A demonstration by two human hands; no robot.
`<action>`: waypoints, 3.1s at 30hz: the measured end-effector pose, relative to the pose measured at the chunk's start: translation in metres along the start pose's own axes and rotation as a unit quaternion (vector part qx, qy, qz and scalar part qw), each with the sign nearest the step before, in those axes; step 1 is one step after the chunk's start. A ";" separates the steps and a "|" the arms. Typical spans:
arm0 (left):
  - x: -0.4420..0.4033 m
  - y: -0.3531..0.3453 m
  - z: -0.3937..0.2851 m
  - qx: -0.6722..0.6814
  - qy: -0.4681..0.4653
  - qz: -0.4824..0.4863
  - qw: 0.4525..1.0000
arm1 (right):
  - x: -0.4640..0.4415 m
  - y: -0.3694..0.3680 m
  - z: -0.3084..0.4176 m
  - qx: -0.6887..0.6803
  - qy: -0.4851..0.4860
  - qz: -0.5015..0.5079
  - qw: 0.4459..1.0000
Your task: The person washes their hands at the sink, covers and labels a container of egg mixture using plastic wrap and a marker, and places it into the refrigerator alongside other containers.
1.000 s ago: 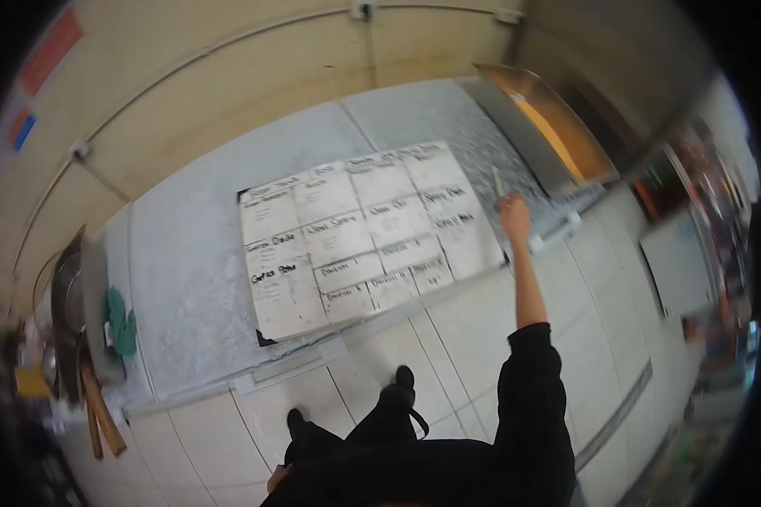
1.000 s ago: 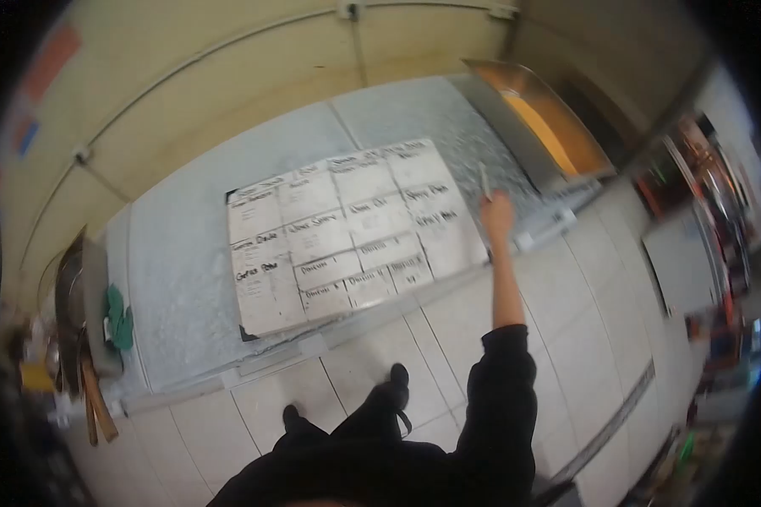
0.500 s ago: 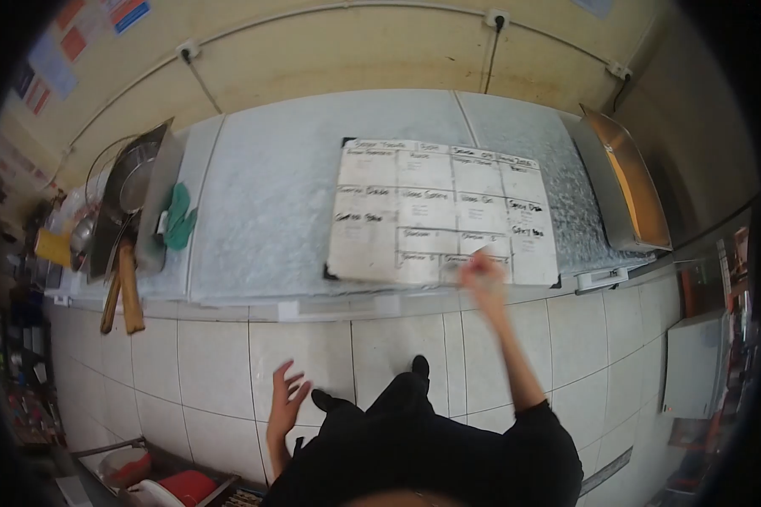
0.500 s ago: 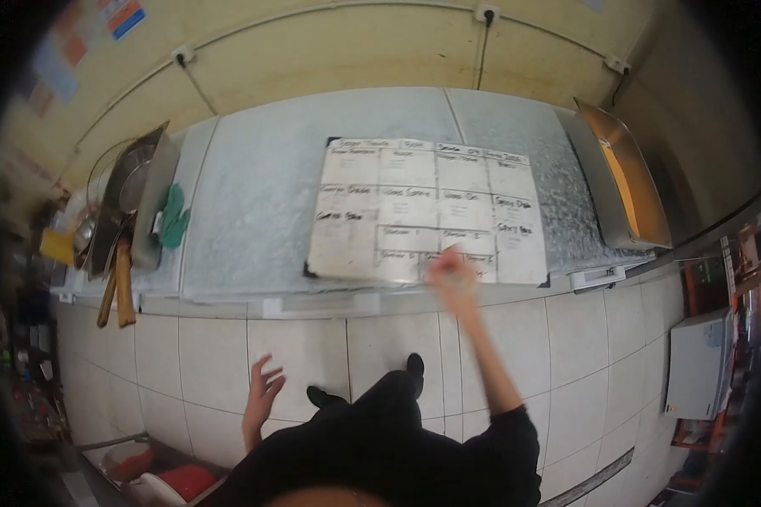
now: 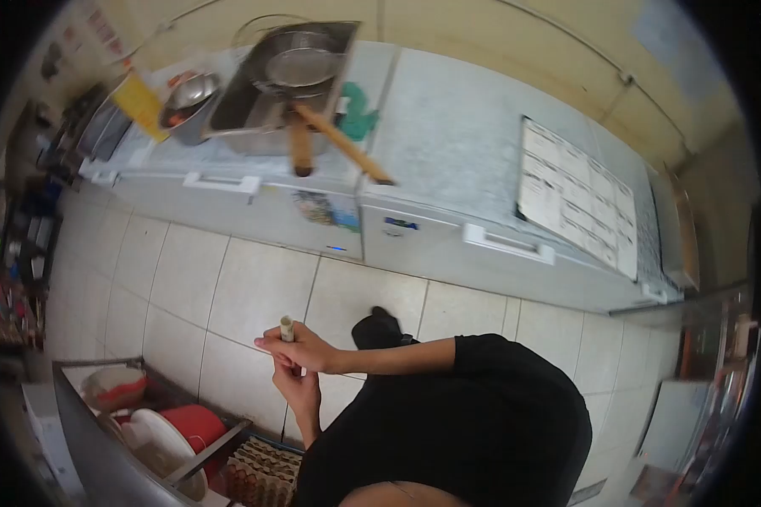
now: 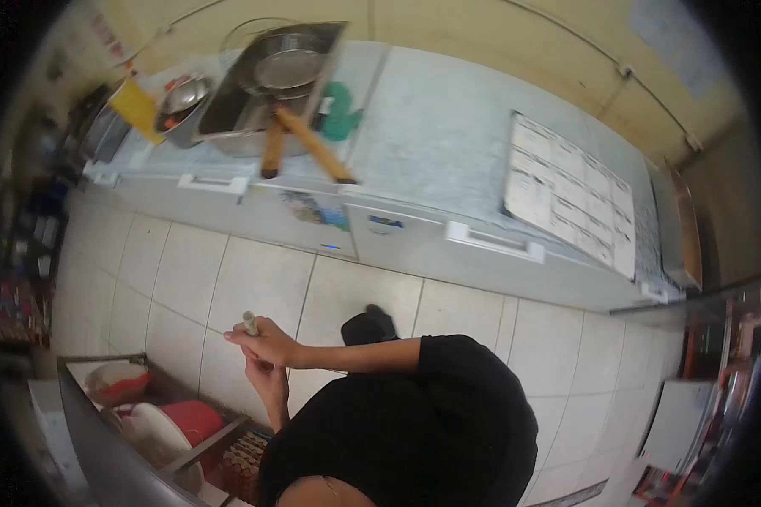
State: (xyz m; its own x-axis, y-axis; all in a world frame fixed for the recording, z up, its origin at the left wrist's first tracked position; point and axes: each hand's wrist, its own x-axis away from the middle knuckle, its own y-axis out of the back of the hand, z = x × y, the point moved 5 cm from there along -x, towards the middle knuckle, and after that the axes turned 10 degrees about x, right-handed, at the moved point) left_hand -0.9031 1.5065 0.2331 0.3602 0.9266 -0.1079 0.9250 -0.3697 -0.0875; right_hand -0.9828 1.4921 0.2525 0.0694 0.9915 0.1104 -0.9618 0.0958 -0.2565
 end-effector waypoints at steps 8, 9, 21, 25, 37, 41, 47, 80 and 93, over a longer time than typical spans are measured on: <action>-0.137 0.172 0.033 -0.108 -0.007 -0.165 0.980 | -0.192 -0.130 -0.023 0.037 0.084 0.172 0.981; -0.160 0.195 0.040 -0.116 -0.011 -0.186 0.975 | -0.222 -0.143 -0.020 0.032 0.084 0.195 0.977; -0.406 0.384 0.020 0.091 0.190 -0.027 0.977 | -0.530 -0.273 -0.001 -0.050 -0.152 0.427 0.890; -0.513 0.442 0.021 0.068 0.198 0.157 0.965 | -0.639 -0.293 0.013 -0.056 -0.048 0.445 0.893; -0.821 0.544 0.046 0.030 0.218 0.233 0.947 | -0.938 -0.145 0.173 0.043 0.235 -0.223 0.945; -0.902 0.531 0.063 0.049 0.178 0.275 0.944 | -1.010 -0.053 0.200 0.071 0.305 -0.387 0.867; -0.988 0.522 0.069 0.117 0.150 0.289 0.938 | -1.085 0.031 0.216 0.175 0.279 -0.510 0.795; -1.172 0.445 0.096 0.059 0.239 0.449 0.859 | -1.100 0.069 0.205 0.359 0.182 -0.634 0.660; -1.175 0.446 0.100 0.061 0.256 0.460 0.848 | -1.094 0.069 0.201 0.334 0.174 -0.677 0.633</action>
State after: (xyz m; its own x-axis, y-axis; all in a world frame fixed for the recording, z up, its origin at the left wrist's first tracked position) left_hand -0.9259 0.2463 0.2214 0.9569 0.1389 0.2550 0.2159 -0.9275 -0.3050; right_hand -1.1789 0.3963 0.3073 0.8911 0.0116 -0.4537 0.1517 0.9345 0.3220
